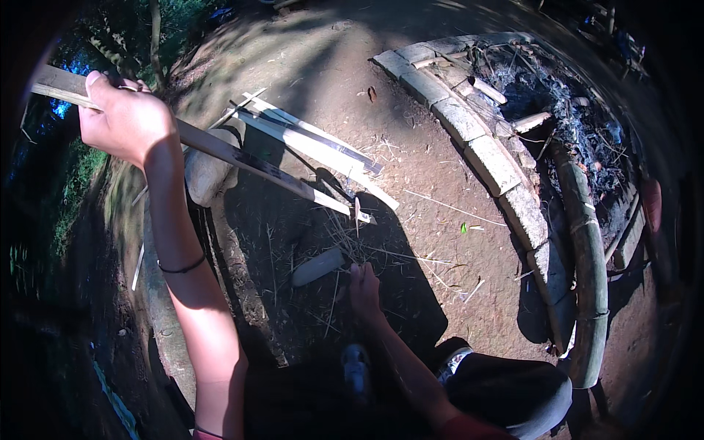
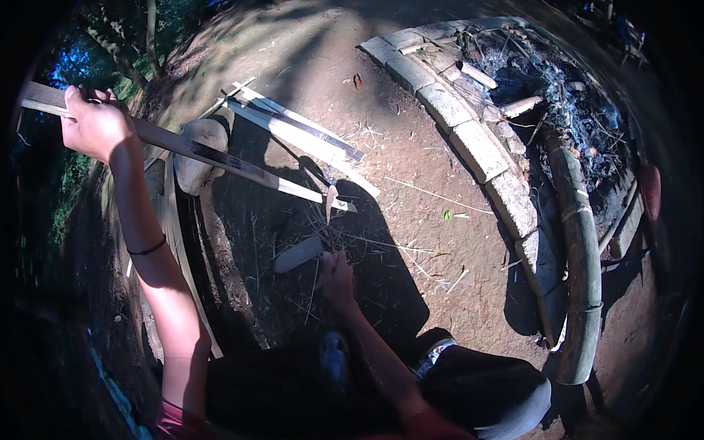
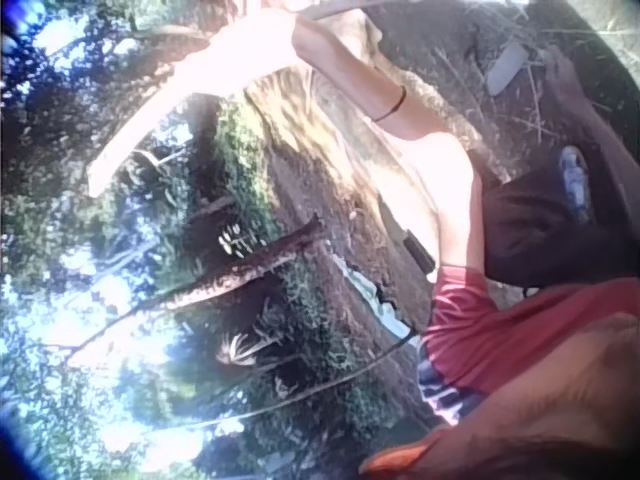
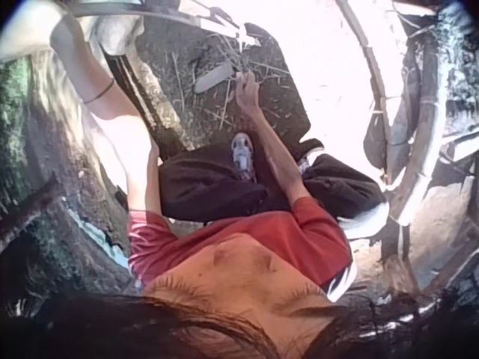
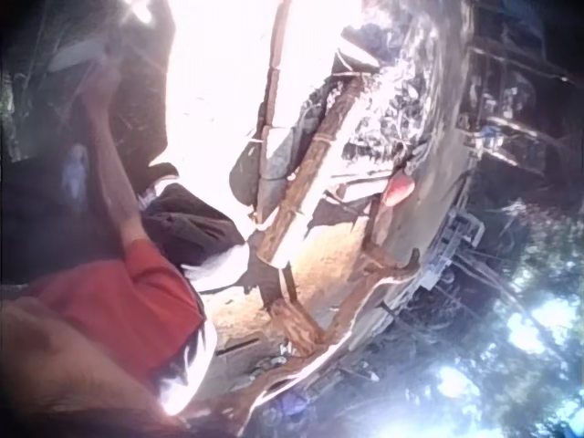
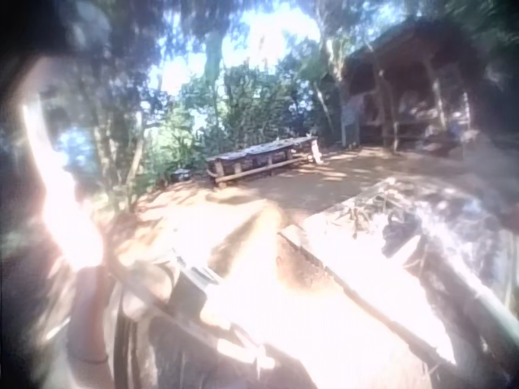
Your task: The person splits and shaves a long strip of bamboo using a curved sickle.
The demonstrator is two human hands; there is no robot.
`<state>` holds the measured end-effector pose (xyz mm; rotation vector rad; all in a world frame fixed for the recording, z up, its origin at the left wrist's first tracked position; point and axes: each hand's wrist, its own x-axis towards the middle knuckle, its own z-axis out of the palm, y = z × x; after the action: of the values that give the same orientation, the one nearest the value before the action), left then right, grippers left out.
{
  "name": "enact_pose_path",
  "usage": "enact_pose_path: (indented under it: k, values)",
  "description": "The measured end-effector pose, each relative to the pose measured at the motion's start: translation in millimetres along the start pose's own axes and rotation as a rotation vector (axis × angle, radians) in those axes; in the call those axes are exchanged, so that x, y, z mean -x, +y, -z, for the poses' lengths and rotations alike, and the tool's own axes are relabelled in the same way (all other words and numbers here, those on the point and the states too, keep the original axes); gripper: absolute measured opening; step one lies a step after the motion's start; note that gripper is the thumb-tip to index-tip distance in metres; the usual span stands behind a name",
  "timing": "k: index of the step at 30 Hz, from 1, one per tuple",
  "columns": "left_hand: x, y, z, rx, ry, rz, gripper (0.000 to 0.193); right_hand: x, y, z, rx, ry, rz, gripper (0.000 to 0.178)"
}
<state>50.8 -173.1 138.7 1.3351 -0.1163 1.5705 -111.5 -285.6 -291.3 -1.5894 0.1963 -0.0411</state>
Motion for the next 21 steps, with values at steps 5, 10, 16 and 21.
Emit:
enact_pose_path:
  k: [5,10,16,21]
  values:
    - [-4.5,-1.8,2.2,0.049,-0.001,0.024,0.029,5.1,-76.5,-14.0,-0.219,-0.182,0.157,0.02]
    - [4.3,7.4,-1.3,0.035,0.072,0.056,0.029,-2.4,-40.4,-34.3,-0.357,-0.132,0.119,0.022]
    - [-5.0,-3.3,12.8,0.041,-0.016,0.047,0.029,-12.0,1.4,-21.6,-0.156,-0.026,0.032,0.025]
    - [-17.5,-12.6,21.1,0.023,-0.001,0.026,0.027,5.5,-77.0,-31.9,-0.175,-0.18,0.224,0.027]
